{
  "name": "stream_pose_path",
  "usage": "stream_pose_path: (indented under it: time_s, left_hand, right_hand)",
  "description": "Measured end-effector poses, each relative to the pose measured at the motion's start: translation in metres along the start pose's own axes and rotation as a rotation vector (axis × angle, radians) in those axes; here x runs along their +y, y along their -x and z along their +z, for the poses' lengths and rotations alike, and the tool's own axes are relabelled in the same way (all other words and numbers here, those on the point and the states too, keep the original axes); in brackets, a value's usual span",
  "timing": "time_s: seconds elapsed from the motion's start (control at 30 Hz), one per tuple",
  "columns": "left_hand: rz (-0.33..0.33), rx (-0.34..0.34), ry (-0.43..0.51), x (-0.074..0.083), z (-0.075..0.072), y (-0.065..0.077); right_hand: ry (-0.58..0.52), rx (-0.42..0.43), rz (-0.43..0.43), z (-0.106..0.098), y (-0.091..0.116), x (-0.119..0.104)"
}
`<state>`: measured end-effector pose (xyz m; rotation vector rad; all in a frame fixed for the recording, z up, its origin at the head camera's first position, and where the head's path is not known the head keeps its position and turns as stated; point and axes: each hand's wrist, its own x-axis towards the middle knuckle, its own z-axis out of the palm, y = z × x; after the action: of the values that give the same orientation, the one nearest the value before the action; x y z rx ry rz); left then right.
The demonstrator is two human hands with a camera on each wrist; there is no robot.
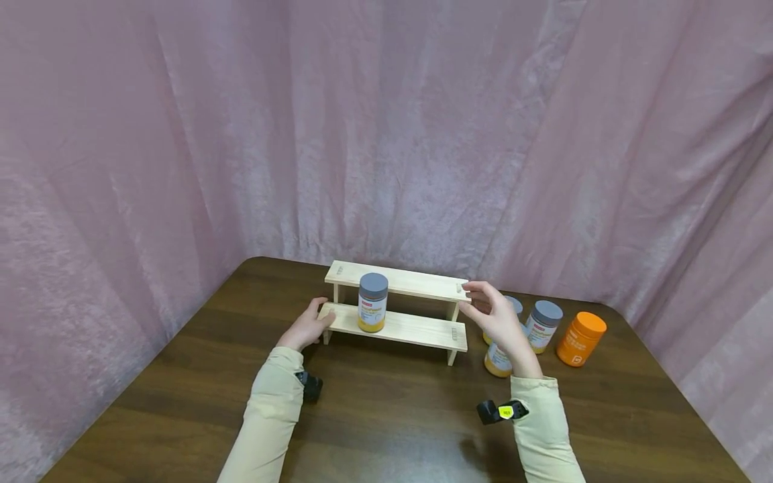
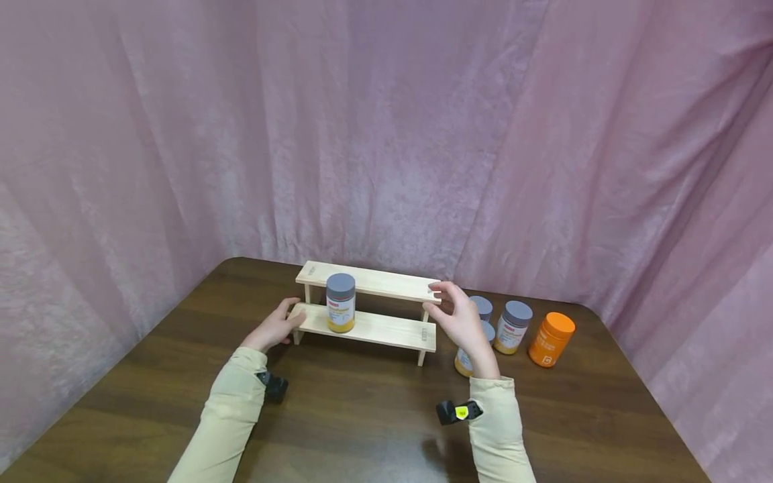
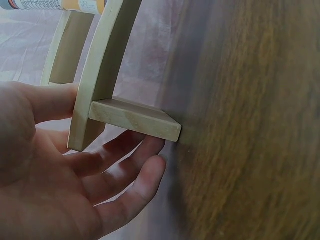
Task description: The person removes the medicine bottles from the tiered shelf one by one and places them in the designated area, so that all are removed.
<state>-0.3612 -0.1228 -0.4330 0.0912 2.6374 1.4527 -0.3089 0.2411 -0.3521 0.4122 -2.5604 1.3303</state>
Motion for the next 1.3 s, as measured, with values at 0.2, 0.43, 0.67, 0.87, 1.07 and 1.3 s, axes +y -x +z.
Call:
stream_pose_path:
  time_s: [0.2, 0.43, 0.67, 0.87, 1.07, 1.3]
  left_hand:
    - [0.009, -0.002, 0.007, -0.001, 0.0, -0.001]
    - [0.001, 0.004, 0.016, -0.002, -0.001, 0.001]
    - [-0.004, -0.002, 0.019, -0.002, 0.0, 0.001]
    - [0.008, 0.005, 0.032, -0.003, 0.0, 0.001]
    - [0.005, 0.006, 0.035, -0.004, -0.001, 0.0]
    - [0.002, 0.005, 0.043, -0.003, 0.001, 0.001]
  right_hand:
    - [-0.026, -0.013, -0.037, 0.012, -0.002, -0.008]
    - [-0.081, -0.008, -0.055, 0.017, -0.004, -0.016]
    - [-0.196, -0.038, -0.072, 0.026, -0.008, -0.026]
    - [-0.268, -0.053, -0.068, 0.038, -0.014, -0.035]
    - [-0.33, -0.064, -0.058, 0.056, -0.02, -0.043]
    - [-0.414, -0.077, -0.008, 0.082, -0.029, -0.052]
